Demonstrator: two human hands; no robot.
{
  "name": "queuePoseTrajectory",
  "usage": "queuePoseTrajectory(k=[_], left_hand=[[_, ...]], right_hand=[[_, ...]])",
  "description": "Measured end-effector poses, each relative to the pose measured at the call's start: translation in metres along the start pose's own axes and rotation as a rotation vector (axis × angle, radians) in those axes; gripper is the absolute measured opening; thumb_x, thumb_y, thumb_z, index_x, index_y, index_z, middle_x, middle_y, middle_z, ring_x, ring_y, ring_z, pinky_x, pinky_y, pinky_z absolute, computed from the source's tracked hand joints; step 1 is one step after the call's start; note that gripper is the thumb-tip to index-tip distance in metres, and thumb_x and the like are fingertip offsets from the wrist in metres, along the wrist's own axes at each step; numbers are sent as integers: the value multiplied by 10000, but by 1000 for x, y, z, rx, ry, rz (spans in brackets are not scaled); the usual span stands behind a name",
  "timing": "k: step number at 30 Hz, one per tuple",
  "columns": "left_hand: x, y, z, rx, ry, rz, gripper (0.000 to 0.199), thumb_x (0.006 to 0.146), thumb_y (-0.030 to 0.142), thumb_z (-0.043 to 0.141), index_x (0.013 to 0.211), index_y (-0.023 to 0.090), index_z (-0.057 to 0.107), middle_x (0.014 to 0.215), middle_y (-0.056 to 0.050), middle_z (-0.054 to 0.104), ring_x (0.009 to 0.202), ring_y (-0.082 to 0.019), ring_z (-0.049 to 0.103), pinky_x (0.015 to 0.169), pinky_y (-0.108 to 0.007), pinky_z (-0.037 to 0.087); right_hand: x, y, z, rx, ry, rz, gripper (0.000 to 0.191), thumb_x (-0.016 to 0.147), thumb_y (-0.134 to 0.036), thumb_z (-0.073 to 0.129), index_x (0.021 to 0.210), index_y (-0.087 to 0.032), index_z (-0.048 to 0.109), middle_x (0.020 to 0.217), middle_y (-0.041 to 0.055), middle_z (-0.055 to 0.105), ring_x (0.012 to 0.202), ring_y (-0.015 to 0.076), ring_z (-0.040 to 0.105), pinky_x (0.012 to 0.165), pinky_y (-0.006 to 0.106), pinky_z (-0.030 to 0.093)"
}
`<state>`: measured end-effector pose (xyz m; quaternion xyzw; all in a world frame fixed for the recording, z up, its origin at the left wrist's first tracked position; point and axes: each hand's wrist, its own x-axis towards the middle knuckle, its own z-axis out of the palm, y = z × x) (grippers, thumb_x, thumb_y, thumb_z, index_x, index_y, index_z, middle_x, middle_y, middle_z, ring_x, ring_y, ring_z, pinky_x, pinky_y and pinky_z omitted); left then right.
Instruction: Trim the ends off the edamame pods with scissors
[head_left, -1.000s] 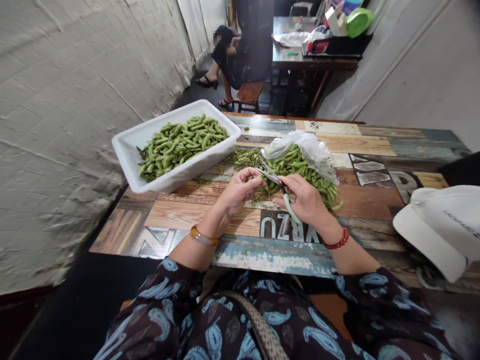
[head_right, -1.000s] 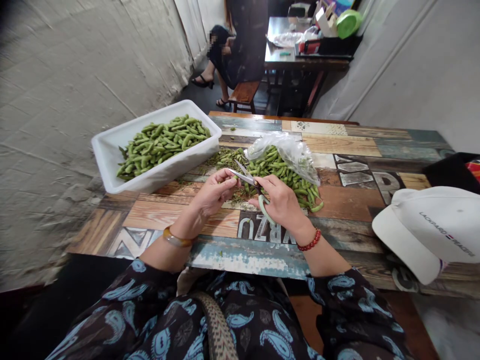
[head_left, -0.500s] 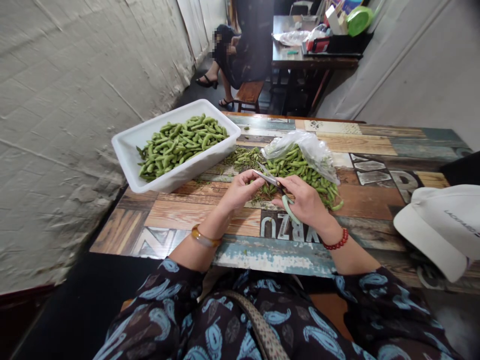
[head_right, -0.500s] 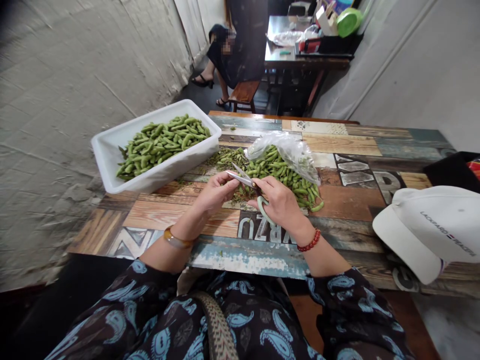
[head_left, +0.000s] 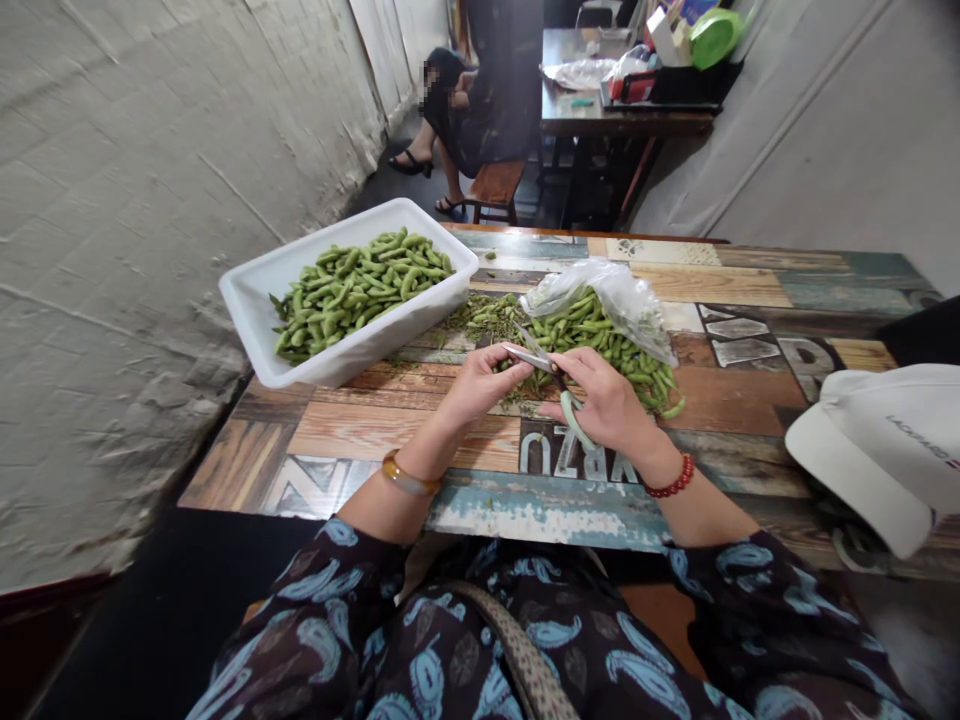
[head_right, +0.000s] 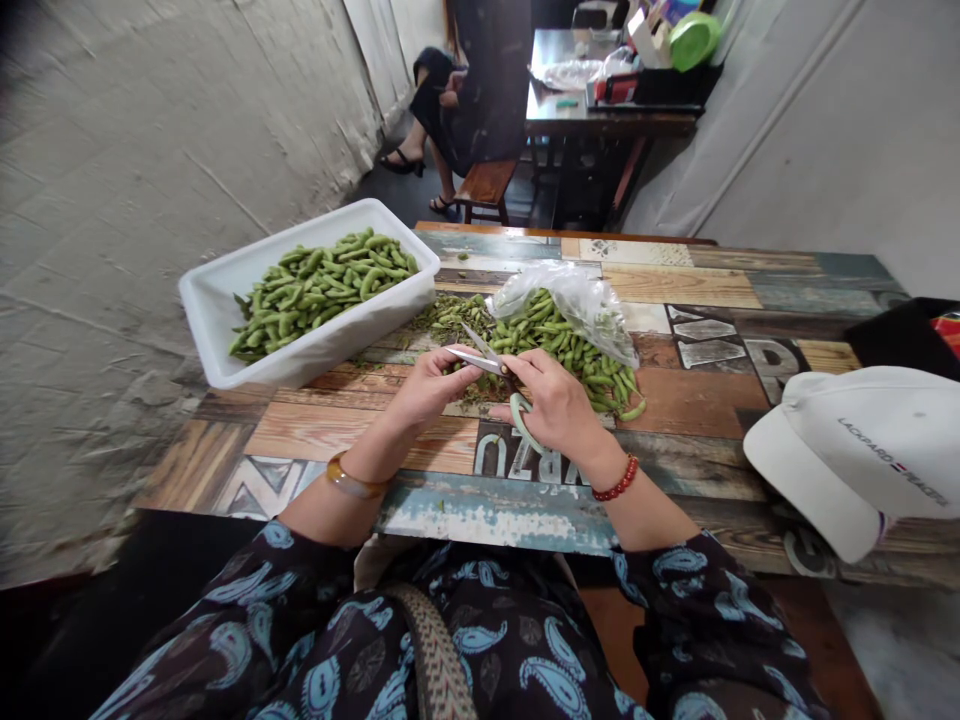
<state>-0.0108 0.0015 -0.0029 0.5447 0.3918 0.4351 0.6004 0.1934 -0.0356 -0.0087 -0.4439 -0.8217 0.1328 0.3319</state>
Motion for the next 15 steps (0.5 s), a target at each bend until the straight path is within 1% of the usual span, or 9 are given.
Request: queuePoseTrajectory(k=[5,9,15], left_hand=[[-1,0,0,11,-9,8,246,733,365,793,870,163,762,718,-27,681,697,-135,584,587,-213,407],[-1,1,0,14,-1,2,245,732,365,791,857,157,763,759,-40,700,704,-136,588,593,-212,415],[-1,3,1,54,-35,54,204,757,334,770,862,159,773,855,-58,732,768,-147,613,684,-231,456]], right_hand=[[0,1,2,-14,21,-13,607,809,-413,770,1328,-173,567,1113,133,610,1011,289,628,890,446,552],[0,2,3,-16,20,-5,624,800,-414,778,1342,-202,557,1110,123,608,1017,292,626,902,455,549],[0,1,2,8,2,-6,595,819,-406,761,1337,-197,558,1111,125,608,1015,288,625,895,449,551]])
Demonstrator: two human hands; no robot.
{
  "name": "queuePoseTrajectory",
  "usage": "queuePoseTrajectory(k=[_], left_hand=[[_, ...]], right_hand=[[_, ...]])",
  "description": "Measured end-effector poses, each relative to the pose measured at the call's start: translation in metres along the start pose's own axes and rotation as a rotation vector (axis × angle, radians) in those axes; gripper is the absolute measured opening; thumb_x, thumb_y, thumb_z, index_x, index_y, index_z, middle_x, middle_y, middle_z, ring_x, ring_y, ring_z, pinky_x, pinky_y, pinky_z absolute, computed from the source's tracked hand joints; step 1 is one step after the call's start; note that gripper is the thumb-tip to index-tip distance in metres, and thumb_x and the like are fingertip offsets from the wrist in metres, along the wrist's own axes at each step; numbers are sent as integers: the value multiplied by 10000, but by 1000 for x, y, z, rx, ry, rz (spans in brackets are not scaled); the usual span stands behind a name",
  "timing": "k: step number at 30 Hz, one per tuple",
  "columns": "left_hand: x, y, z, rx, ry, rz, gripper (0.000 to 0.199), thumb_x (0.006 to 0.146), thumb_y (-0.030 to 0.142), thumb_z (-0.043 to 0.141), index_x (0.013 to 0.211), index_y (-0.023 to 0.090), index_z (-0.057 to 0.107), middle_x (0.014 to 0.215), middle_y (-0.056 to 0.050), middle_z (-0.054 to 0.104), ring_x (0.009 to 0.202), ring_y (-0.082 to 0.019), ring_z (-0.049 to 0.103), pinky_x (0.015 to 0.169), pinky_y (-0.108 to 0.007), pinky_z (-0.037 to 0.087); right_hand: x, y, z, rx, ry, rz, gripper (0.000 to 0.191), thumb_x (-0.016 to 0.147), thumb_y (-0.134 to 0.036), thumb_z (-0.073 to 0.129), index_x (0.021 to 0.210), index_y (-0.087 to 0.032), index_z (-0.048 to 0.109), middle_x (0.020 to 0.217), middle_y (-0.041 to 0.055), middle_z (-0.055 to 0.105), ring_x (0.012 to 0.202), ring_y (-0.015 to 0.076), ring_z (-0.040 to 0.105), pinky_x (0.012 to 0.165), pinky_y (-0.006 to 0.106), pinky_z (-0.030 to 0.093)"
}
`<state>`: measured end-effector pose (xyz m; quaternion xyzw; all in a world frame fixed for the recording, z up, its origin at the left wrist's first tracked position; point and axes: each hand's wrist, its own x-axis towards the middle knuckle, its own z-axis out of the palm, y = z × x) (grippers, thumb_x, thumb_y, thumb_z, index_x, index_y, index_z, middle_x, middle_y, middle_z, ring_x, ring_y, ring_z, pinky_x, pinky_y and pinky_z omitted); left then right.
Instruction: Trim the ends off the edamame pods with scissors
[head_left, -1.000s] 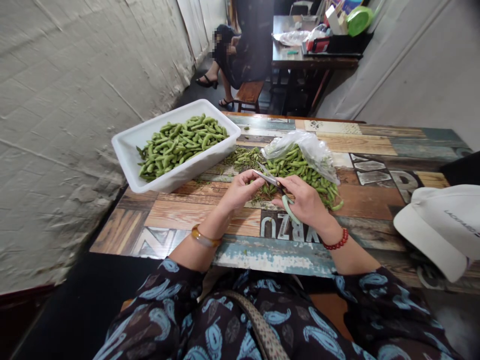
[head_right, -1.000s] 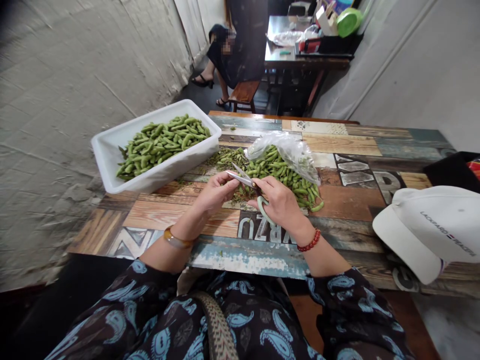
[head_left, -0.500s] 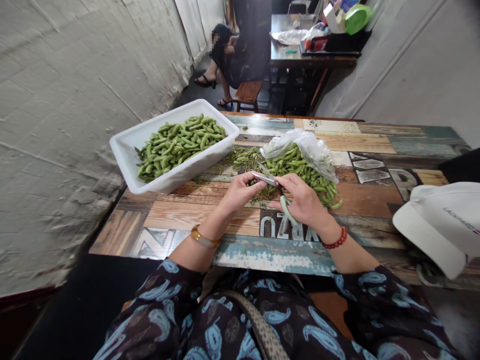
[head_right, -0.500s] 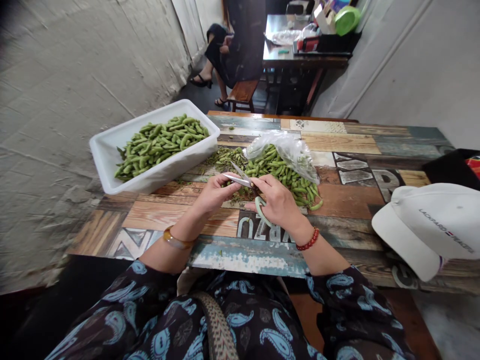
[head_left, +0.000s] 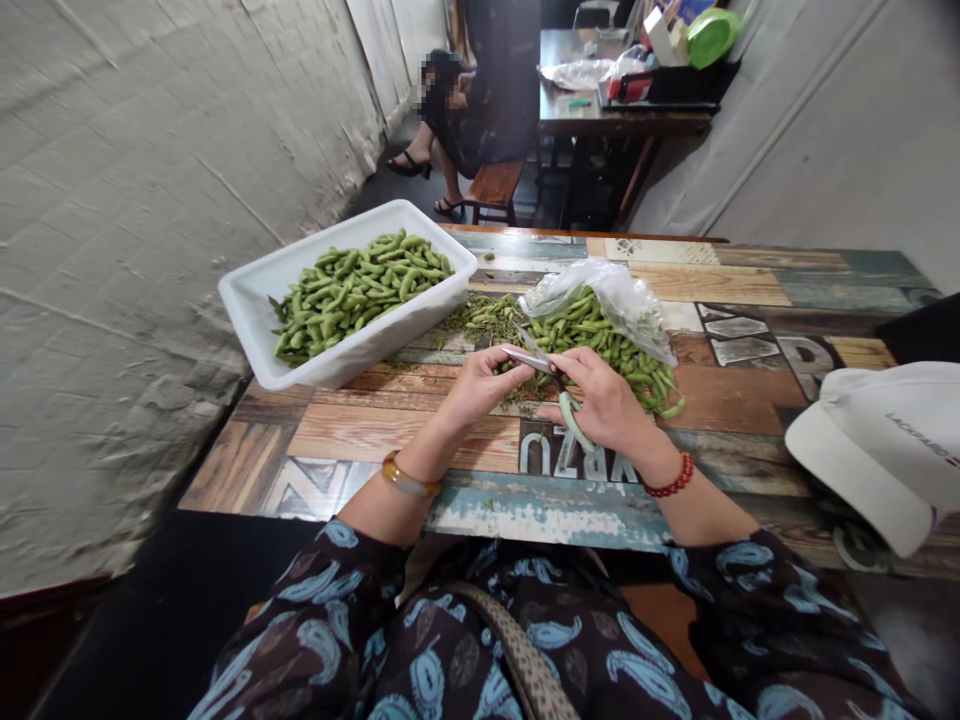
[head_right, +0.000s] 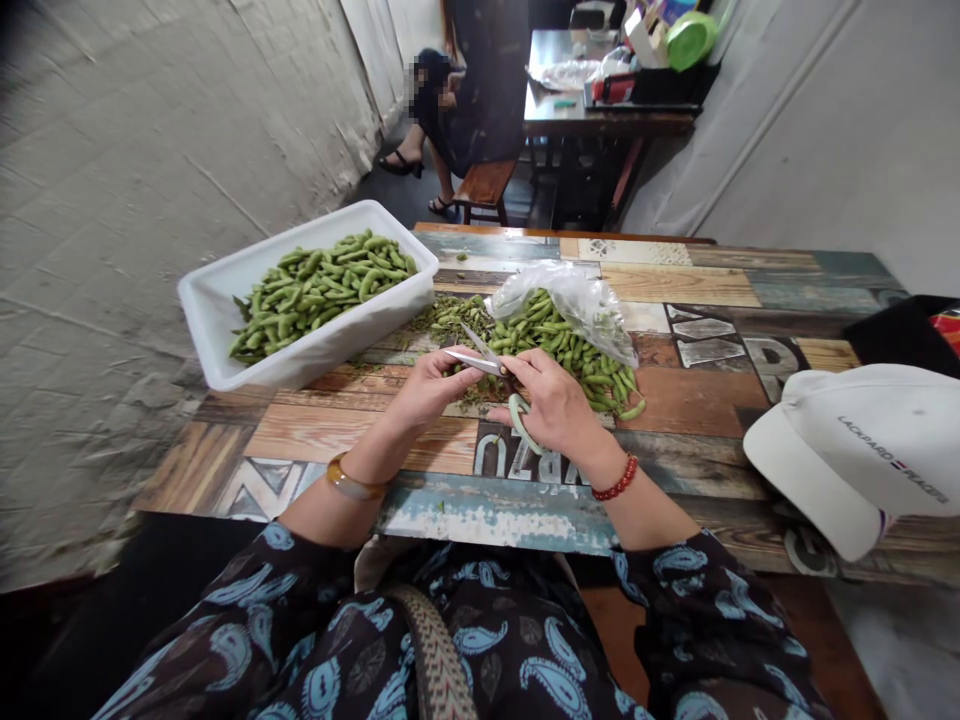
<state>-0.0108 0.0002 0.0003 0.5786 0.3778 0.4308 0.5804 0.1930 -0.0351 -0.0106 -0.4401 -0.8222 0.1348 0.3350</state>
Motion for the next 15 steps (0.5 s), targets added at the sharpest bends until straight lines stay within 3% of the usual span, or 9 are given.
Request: queuePoseTrajectory(k=[11,15], left_hand=[[3,-7,-4,7,9,26,197,740,331,785,812,150,754,794,-30,684,757,-134,569,734,-237,444],[3,-7,-4,-24,35,-12,224,728,361,796,776,152,730,767,-20,654,712,-121,534,657,-224,413]], right_hand=[[0,-1,-1,49,-32,10,512,857,-458,709,1286,-208,585,1045,101,605,859,240,628,776,380,555],[0,-4,-3,20,-52,33,484,889,-466,666,1292,-210,582,986,84,602,788,218,609,708,353,542]])
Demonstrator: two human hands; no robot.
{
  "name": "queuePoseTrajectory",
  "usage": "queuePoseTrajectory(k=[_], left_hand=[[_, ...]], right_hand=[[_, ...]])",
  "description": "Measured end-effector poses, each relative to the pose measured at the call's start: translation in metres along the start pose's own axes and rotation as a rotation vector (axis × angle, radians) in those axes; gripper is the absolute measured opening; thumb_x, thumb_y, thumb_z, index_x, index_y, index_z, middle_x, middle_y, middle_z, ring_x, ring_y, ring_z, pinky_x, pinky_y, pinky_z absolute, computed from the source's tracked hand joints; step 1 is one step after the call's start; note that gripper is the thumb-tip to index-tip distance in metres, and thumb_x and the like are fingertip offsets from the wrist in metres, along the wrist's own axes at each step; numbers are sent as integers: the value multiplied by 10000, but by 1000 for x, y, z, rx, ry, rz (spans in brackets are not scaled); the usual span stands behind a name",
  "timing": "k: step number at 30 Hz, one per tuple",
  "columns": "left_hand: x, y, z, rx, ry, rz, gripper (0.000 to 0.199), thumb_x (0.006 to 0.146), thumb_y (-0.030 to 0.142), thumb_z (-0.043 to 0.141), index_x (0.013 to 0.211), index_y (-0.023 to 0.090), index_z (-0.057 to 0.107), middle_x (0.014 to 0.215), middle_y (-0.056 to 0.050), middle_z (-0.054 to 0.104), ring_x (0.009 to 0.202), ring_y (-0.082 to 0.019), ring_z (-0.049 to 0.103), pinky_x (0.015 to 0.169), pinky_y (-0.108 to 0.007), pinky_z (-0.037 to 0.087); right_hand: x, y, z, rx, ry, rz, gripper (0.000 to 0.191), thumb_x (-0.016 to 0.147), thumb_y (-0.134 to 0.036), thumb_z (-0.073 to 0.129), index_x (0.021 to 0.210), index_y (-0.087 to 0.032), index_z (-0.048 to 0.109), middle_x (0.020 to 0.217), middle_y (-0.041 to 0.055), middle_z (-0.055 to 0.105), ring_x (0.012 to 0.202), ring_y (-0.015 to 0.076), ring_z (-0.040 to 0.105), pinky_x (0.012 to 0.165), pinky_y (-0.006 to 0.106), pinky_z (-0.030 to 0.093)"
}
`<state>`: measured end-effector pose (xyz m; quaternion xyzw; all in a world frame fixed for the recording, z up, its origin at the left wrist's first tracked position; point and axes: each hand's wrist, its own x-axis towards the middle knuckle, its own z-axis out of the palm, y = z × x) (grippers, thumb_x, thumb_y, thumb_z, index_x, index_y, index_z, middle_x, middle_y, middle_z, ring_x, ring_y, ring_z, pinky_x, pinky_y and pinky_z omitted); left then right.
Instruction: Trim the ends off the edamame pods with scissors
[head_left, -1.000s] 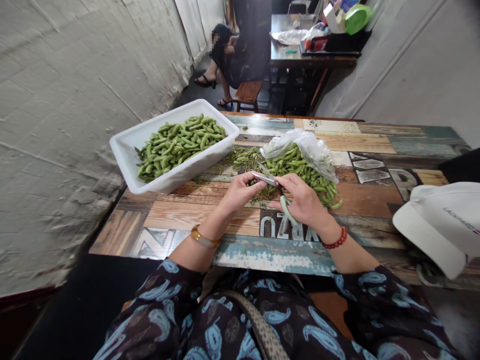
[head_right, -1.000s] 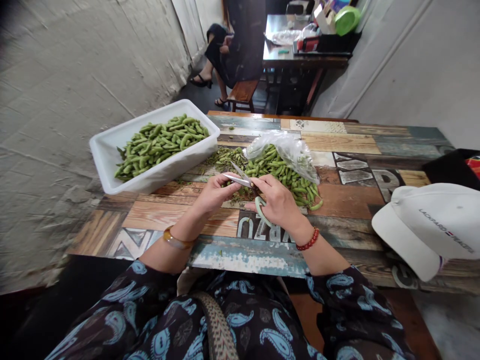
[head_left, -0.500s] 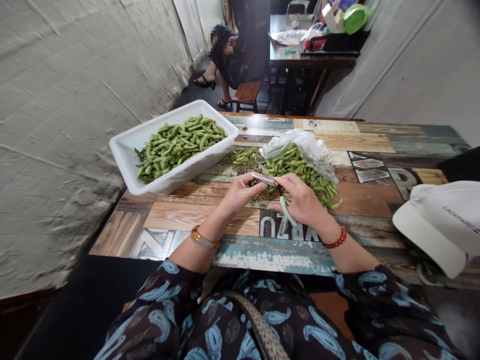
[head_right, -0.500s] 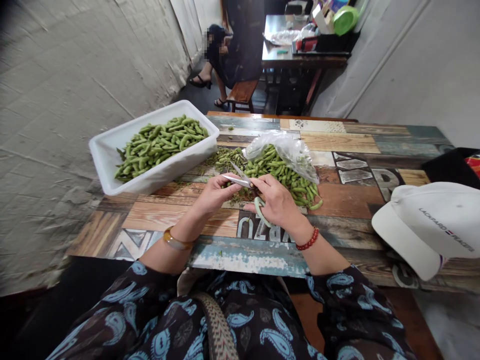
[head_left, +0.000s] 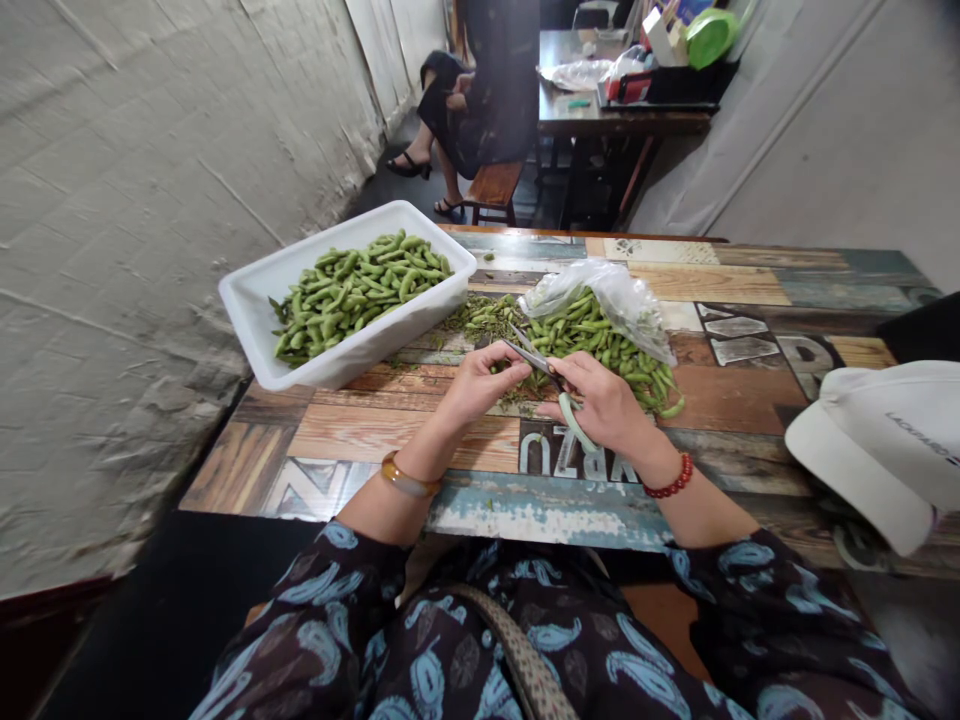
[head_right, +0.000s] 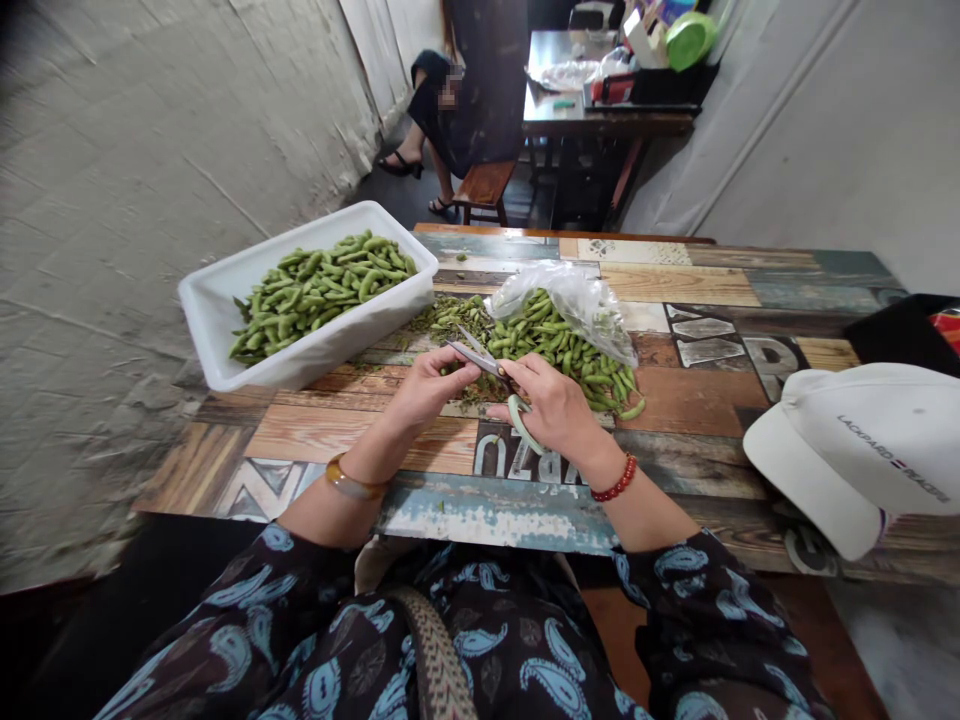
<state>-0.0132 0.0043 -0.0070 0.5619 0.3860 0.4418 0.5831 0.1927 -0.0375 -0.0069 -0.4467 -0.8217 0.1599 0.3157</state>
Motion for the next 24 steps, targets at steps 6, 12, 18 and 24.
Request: queuePoseTrajectory(k=[6,12,18,24], left_hand=[[-2,4,2,-87,5,-77,291,668,382,838,775,148,702,642,26,563,558,-70,418,515,-210,292],[1,7,-1,-339,50,-181,357,656,374,836,816,165,595,560,72,497,434,-37,331,425,-188,181],[3,11,-4,-454,95,-180,370,657,316,822,823,172,524,678,46,622,422,-25,364,392,-172,162],[3,9,-3,-478,86,-166,367,671,303,821,851,177,526,700,38,648,427,-23,374,393,-162,168]], right_hand=[[-1,2,3,12,48,17,456,908,-479,638,1274,-212,590,973,89,637,845,241,645,769,381,560],[1,12,7,25,169,55,518,877,-503,670,1288,-198,585,1093,122,652,990,278,660,890,434,565],[-1,11,10,40,129,42,590,843,-475,717,1340,-206,547,1167,135,612,968,272,659,864,446,588],[-2,13,12,46,102,31,593,832,-447,737,1326,-179,549,1168,141,600,937,256,648,849,438,592]])
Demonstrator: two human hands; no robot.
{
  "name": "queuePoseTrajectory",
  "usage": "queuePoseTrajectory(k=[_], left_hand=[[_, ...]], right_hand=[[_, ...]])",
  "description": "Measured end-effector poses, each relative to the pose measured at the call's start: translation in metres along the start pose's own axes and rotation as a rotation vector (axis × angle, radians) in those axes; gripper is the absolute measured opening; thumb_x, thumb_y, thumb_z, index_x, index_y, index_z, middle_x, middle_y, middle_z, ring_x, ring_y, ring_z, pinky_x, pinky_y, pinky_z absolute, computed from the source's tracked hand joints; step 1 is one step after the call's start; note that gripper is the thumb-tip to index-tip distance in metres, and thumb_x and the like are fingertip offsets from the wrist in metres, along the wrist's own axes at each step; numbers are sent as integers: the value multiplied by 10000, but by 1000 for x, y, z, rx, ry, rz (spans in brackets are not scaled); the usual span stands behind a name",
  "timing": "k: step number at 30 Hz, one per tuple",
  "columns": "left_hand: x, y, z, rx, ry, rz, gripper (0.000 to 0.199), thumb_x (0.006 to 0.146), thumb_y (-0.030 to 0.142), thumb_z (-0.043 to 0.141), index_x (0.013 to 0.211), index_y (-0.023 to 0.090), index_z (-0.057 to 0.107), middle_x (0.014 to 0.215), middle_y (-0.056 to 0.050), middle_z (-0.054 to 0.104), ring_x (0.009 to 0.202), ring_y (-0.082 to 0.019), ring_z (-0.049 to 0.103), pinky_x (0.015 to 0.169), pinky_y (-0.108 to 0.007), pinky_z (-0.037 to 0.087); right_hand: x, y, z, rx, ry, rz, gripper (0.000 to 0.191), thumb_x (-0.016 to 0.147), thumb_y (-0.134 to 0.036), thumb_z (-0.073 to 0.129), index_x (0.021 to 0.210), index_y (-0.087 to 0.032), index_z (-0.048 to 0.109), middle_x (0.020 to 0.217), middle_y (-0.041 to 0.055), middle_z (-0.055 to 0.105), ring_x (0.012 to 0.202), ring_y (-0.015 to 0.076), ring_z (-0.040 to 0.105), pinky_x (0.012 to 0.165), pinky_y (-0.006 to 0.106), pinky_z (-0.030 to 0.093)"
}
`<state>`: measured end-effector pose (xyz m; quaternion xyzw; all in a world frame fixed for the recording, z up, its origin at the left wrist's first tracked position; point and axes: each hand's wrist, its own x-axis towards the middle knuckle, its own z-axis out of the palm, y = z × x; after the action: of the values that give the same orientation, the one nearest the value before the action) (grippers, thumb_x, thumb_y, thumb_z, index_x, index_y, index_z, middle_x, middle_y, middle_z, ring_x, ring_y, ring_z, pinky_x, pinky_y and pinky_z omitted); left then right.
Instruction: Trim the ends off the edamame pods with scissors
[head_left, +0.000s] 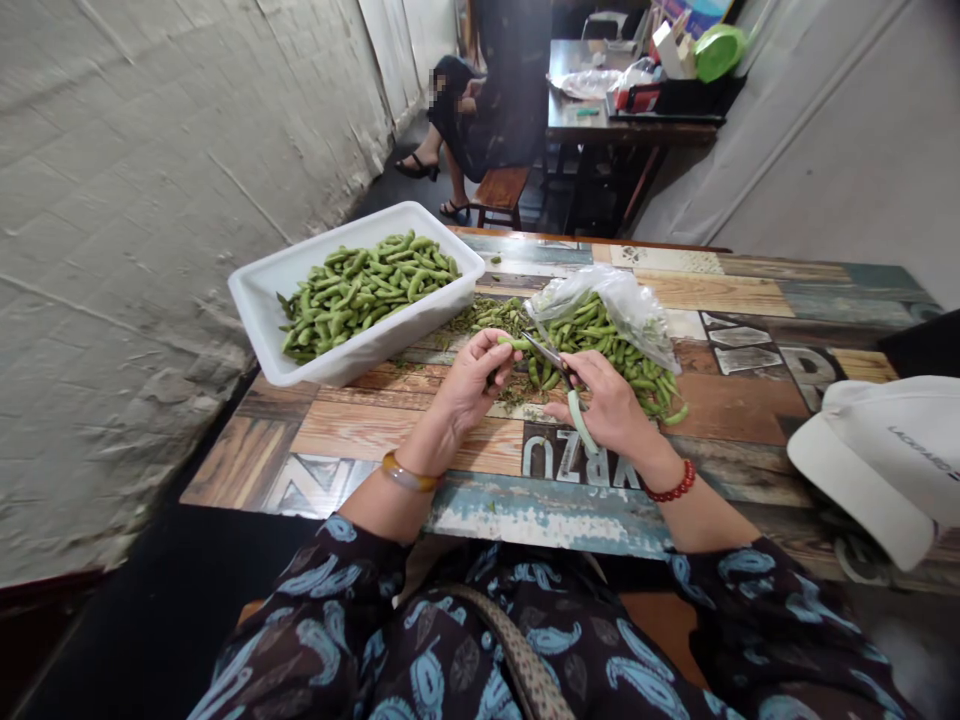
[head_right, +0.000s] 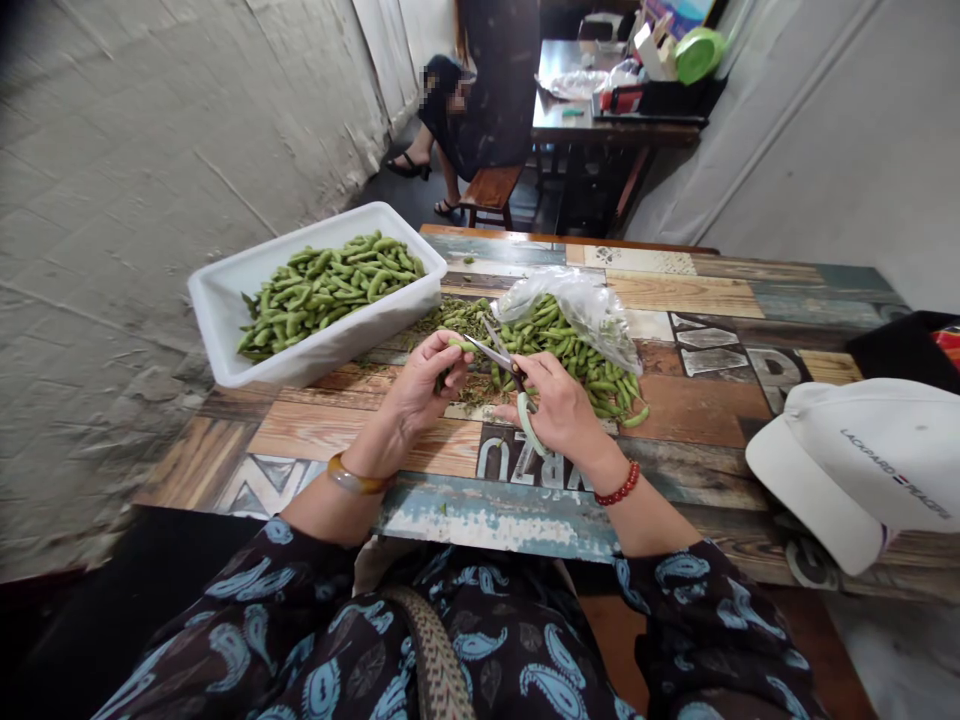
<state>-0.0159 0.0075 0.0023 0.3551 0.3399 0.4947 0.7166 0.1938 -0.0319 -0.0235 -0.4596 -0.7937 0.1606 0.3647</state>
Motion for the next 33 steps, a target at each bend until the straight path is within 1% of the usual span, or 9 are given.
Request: queuePoseTrajectory(k=[4,9,15,20,25,27,31,33], left_hand=[[0,-3,0,16,-31,3,373,671,323,827,854,173,538,719,16,672,434,-26,388,402,-165,176],[0,-4,0,23,-36,12,376,670,334,832,852,169,547,722,7,685,433,-26,393,413,-166,195],[1,-8,-1,109,-64,19,353,690,334,816,873,160,570,730,-7,698,432,-31,407,413,-170,190],[1,-9,0,105,-62,14,366,684,348,821,868,161,564,732,-5,697,432,-31,408,410,-169,185],[1,-9,1,90,-58,-6,389,674,364,829,871,165,560,737,-6,698,435,-31,408,408,-168,181],[1,-9,1,86,-64,-12,392,674,366,830,873,165,559,737,-7,699,433,-31,409,407,-168,178],[1,-9,1,80,-76,-23,396,673,366,833,873,165,557,729,-4,694,430,-33,416,403,-166,174],[1,-9,0,73,-77,-22,393,675,363,833,872,164,558,726,-3,692,432,-33,419,403,-164,181]], right_hand=[[1,-1,-1,13,15,7,613,815,-473,752,1320,-187,552,1144,132,603,889,245,643,840,443,590],[2,-2,-3,23,13,14,609,827,-491,733,1322,-186,552,1158,141,599,947,265,643,843,439,588],[1,-2,-1,18,33,-14,621,828,-508,725,1330,-192,543,1157,139,598,955,268,644,842,437,589],[0,-1,-1,20,23,-31,650,812,-515,741,1325,-167,543,1159,149,601,992,278,639,851,434,589],[1,-2,-2,30,16,-36,676,791,-530,756,1327,-179,539,1173,150,593,1026,287,630,850,433,590],[1,-2,-2,32,19,-38,668,795,-535,750,1323,-184,540,1168,148,593,998,279,633,842,432,588],[1,-3,-4,30,22,-54,619,811,-539,733,1295,-196,554,1105,123,606,874,241,631,809,419,582],[1,-4,-5,22,15,-67,587,825,-534,721,1279,-197,565,1070,114,617,860,239,629,807,413,576]])
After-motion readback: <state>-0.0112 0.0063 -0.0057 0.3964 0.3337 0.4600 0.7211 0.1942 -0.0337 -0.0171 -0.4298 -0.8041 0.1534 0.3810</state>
